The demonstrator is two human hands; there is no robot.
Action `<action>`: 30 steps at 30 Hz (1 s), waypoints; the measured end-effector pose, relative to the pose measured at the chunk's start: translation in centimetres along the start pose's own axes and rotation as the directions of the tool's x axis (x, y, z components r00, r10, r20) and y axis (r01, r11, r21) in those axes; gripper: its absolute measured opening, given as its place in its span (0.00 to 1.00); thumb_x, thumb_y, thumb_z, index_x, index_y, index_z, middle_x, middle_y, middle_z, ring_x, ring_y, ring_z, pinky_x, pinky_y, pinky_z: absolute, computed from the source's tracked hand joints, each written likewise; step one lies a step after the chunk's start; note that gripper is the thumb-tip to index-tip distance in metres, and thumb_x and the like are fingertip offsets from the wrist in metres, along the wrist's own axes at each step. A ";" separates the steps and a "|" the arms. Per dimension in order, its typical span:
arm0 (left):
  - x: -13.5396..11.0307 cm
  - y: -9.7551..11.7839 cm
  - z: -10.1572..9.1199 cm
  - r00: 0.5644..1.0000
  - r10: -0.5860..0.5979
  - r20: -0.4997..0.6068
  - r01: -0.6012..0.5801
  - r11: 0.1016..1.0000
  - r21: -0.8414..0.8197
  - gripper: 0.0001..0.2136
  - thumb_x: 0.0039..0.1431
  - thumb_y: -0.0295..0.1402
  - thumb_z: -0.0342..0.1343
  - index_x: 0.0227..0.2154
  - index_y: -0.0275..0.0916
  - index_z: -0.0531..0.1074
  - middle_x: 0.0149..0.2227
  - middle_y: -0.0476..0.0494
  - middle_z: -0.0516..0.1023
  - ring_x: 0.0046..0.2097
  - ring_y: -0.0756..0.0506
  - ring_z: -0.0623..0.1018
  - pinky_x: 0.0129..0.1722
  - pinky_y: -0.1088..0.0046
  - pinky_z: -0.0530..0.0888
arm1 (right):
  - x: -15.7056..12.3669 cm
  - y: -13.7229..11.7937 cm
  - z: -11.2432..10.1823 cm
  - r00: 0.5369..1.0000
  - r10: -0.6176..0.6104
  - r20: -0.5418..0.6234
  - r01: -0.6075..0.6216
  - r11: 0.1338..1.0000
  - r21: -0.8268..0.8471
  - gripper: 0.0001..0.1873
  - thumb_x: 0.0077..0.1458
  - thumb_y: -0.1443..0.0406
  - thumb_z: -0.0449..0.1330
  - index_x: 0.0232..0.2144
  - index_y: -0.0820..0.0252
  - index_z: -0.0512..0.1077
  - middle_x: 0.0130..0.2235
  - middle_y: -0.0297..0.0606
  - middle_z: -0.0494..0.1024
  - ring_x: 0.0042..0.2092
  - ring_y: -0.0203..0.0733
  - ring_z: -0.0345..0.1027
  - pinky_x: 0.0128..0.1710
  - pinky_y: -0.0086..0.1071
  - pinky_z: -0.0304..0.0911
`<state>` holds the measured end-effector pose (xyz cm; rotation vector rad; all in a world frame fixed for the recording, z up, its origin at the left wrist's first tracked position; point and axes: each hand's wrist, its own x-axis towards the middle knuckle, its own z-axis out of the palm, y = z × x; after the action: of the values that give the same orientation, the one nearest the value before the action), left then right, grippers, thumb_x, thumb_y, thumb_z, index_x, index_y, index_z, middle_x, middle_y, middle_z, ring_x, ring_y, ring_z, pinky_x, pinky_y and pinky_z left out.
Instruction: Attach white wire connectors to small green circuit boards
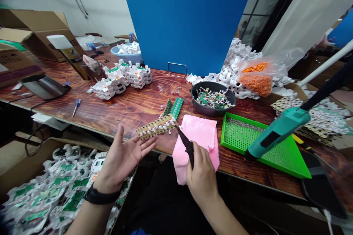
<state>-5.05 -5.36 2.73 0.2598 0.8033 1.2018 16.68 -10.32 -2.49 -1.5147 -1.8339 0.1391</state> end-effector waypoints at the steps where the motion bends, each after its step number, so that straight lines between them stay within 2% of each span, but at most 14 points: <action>1: -0.1 0.0 0.3 0.997 -0.070 0.021 0.071 0.997 -0.031 0.27 0.56 0.50 0.45 0.45 0.28 0.63 0.44 0.28 0.72 0.46 0.38 0.75 0.45 0.60 0.73 | 0.0 0.3 -0.1 0.997 -0.070 -0.040 0.067 0.995 -0.071 0.25 0.56 0.70 0.47 0.56 0.63 0.54 0.47 0.51 0.69 0.50 0.51 0.63 0.49 0.47 0.59; 6: 0.5 0.3 1.3 0.991 -0.123 0.052 0.130 0.981 -0.146 0.24 0.57 0.46 0.47 0.47 0.28 0.63 0.40 0.31 0.75 0.43 0.40 0.77 0.40 0.65 0.76 | -0.2 0.5 -1.2 0.947 -0.322 -0.020 0.306 0.914 -0.265 0.31 0.52 0.74 0.50 0.58 0.62 0.51 0.44 0.47 0.70 0.46 0.50 0.62 0.47 0.43 0.58; 9: 1.0 0.1 1.3 0.985 -0.166 0.045 0.170 0.981 -0.090 0.19 0.58 0.41 0.49 0.46 0.31 0.65 0.41 0.32 0.76 0.42 0.40 0.77 0.40 0.61 0.76 | -0.6 0.0 -1.5 0.908 -0.419 0.013 0.403 0.865 -0.299 0.31 0.52 0.76 0.50 0.58 0.60 0.54 0.42 0.44 0.73 0.45 0.48 0.62 0.47 0.42 0.55; 12: 1.2 -0.3 1.2 0.984 -0.177 0.008 0.177 0.984 -0.013 0.14 0.59 0.35 0.49 0.44 0.32 0.68 0.39 0.35 0.77 0.37 0.42 0.79 0.35 0.65 0.77 | -1.2 -0.3 -1.2 0.883 -0.463 0.076 0.465 0.841 -0.277 0.30 0.53 0.77 0.48 0.58 0.60 0.56 0.43 0.42 0.74 0.46 0.46 0.62 0.49 0.42 0.53; 15: 1.4 -0.3 1.2 0.995 -0.070 -0.074 0.073 0.997 0.027 0.12 0.59 0.33 0.48 0.42 0.30 0.70 0.35 0.36 0.78 0.31 0.46 0.79 0.29 0.73 0.77 | -1.7 0.2 -0.3 0.893 -0.433 0.122 0.449 0.848 -0.281 0.29 0.54 0.77 0.46 0.59 0.63 0.54 0.46 0.44 0.73 0.49 0.47 0.61 0.50 0.44 0.52; 17: 1.5 0.0 1.3 0.989 0.059 -0.139 -0.052 0.997 0.048 0.13 0.60 0.32 0.47 0.42 0.30 0.70 0.34 0.36 0.78 0.31 0.47 0.79 0.29 0.75 0.77 | -2.0 0.8 0.2 0.916 -0.377 0.137 0.401 0.868 -0.292 0.29 0.54 0.77 0.46 0.58 0.64 0.56 0.47 0.46 0.73 0.49 0.50 0.61 0.50 0.47 0.53; 20: 1.5 0.6 1.4 0.970 0.204 -0.130 -0.193 0.977 0.092 0.14 0.60 0.34 0.46 0.45 0.32 0.69 0.35 0.37 0.78 0.32 0.46 0.79 0.30 0.73 0.77 | -1.8 1.6 0.1 0.965 -0.208 0.160 0.229 0.964 -0.132 0.27 0.53 0.76 0.45 0.55 0.61 0.61 0.48 0.46 0.72 0.50 0.51 0.62 0.50 0.50 0.55; 22: 1.2 0.9 1.3 0.986 0.159 -0.047 -0.151 0.977 0.148 0.16 0.60 0.37 0.47 0.46 0.34 0.69 0.33 0.37 0.79 0.31 0.45 0.79 0.30 0.71 0.77 | -1.1 1.5 -0.7 0.970 0.005 0.243 -0.041 0.989 0.142 0.24 0.55 0.72 0.45 0.54 0.60 0.63 0.48 0.47 0.72 0.50 0.49 0.64 0.50 0.48 0.59; 23: 1.0 1.0 1.3 0.997 0.073 0.011 -0.074 0.979 0.188 0.16 0.59 0.38 0.47 0.46 0.34 0.69 0.32 0.37 0.78 0.29 0.45 0.79 0.28 0.71 0.76 | -0.6 1.3 -1.3 0.937 0.124 0.325 -0.224 0.931 0.289 0.22 0.57 0.69 0.46 0.53 0.60 0.63 0.48 0.47 0.72 0.49 0.49 0.65 0.48 0.47 0.60; 24: 0.8 1.0 1.2 0.998 -0.024 0.065 0.008 0.973 0.231 0.17 0.59 0.39 0.47 0.46 0.33 0.69 0.30 0.37 0.78 0.27 0.45 0.79 0.26 0.73 0.75 | 0.0 1.0 -2.1 0.877 0.225 0.424 -0.406 0.818 0.407 0.20 0.58 0.65 0.47 0.52 0.60 0.64 0.48 0.48 0.72 0.48 0.48 0.66 0.47 0.46 0.62; 26: 0.2 0.9 1.2 0.971 -0.181 0.158 0.124 0.941 0.314 0.19 0.59 0.41 0.46 0.46 0.33 0.69 0.28 0.37 0.77 0.24 0.47 0.77 0.22 0.76 0.73 | 1.2 0.5 -3.6 0.735 0.305 0.606 -0.658 0.537 0.528 0.20 0.57 0.61 0.50 0.51 0.60 0.64 0.47 0.49 0.72 0.46 0.48 0.68 0.44 0.44 0.64; 27: -0.1 0.7 1.2 0.953 -0.229 0.200 0.148 0.924 0.351 0.20 0.59 0.42 0.45 0.46 0.33 0.68 0.27 0.37 0.77 0.22 0.47 0.76 0.20 0.77 0.71 | 1.7 0.3 -4.3 0.685 0.304 0.662 -0.719 0.430 0.546 0.21 0.56 0.60 0.52 0.51 0.60 0.64 0.47 0.48 0.72 0.46 0.48 0.68 0.44 0.43 0.64; 28: -0.3 0.5 1.2 0.937 -0.256 0.236 0.151 0.909 0.388 0.20 0.59 0.43 0.44 0.46 0.34 0.68 0.25 0.38 0.77 0.21 0.48 0.75 0.19 0.77 0.70 | 2.1 0.2 -4.8 0.651 0.289 0.702 -0.753 0.361 0.550 0.21 0.55 0.60 0.54 0.50 0.60 0.64 0.47 0.48 0.72 0.45 0.47 0.68 0.43 0.42 0.64; 30: -0.8 0.2 1.3 0.912 -0.294 0.285 0.137 0.875 0.464 0.19 0.60 0.43 0.43 0.46 0.35 0.67 0.22 0.40 0.75 0.19 0.48 0.74 0.18 0.78 0.67 | 2.4 0.3 -5.4 0.623 0.248 0.742 -0.773 0.340 0.536 0.19 0.54 0.60 0.56 0.48 0.59 0.66 0.46 0.46 0.72 0.43 0.45 0.69 0.44 0.40 0.63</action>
<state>-4.39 -5.70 4.06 0.7130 0.7566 0.7177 20.05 -10.05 2.38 -1.3052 -1.1228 1.7283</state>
